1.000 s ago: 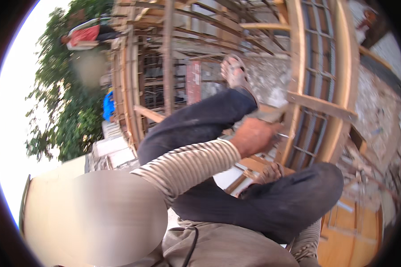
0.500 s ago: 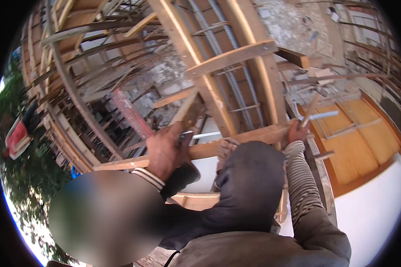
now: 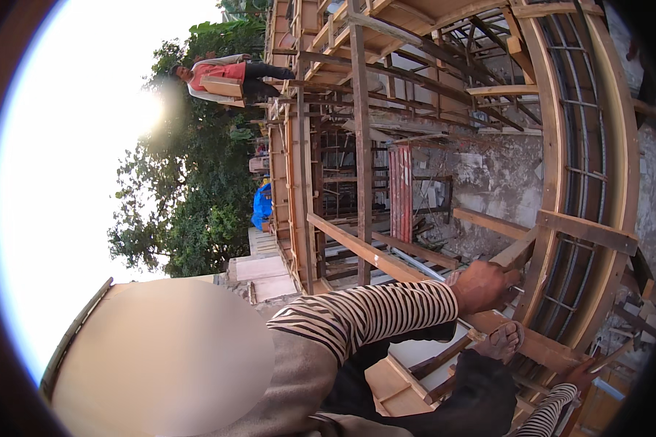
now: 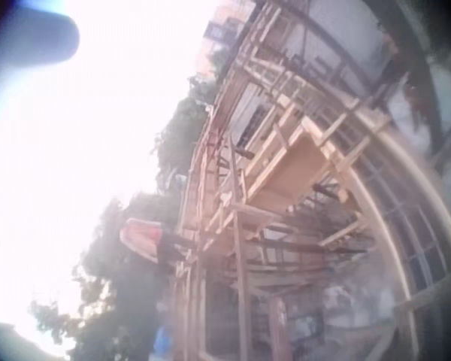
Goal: The person assembles a wooden framework by positioning planks and securing them with nails. They use a hammer to drive nails into the wood and occasionally adjust the position of the planks to ensure alignment.
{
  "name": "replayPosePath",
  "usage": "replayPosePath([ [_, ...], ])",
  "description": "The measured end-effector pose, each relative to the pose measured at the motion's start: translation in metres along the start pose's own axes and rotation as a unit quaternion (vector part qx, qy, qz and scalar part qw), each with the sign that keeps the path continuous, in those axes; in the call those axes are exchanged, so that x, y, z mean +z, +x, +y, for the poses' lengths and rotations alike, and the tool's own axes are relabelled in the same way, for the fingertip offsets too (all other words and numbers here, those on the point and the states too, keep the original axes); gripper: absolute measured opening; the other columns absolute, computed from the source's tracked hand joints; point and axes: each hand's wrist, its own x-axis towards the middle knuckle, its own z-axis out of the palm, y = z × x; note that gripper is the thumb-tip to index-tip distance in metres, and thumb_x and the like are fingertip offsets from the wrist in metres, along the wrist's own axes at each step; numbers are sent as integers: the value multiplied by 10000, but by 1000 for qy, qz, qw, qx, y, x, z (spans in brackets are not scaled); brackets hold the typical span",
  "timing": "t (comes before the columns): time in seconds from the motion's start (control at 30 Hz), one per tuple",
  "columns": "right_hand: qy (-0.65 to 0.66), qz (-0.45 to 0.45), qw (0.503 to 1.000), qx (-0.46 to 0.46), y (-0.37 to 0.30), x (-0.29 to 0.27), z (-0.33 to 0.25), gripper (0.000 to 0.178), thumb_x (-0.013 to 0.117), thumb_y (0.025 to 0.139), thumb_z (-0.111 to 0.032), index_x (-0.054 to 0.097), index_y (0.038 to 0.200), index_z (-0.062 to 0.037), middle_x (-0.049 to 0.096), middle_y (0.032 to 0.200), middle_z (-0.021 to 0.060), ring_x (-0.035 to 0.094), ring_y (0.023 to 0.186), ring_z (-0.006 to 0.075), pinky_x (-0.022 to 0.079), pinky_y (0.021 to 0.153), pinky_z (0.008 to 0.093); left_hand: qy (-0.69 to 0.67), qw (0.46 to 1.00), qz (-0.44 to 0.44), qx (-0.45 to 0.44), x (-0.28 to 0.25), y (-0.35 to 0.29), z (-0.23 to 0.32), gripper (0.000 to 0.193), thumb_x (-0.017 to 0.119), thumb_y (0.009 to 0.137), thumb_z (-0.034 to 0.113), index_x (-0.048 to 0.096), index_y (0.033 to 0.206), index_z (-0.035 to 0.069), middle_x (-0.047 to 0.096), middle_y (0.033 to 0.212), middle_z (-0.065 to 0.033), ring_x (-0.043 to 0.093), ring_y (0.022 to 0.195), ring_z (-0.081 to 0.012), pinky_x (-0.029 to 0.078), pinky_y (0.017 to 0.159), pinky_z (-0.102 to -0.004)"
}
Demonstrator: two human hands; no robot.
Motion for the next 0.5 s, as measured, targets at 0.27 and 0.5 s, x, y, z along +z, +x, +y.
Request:
replayPosePath([
  [0.27,20,86,996,-19,-11,-11,-41,516,651,868,-399,542,1211,-29,663,947,290,631,939,497,496,797,558,32,988,149,-31,39,1,27,318,740,860,335,599,712,92,542,531,-117,569,463,-297,447,463,-391],
  [0.5,-27,62,998,8,-35,-40,-79,428,585,894,-401,528,1083,-21,671,877,273,660,837,461,516,763,527,-16,993,117,16,33,7,3,413,725,909,283,466,693,47,363,513,-42,290,498,-119,271,445,-324],
])
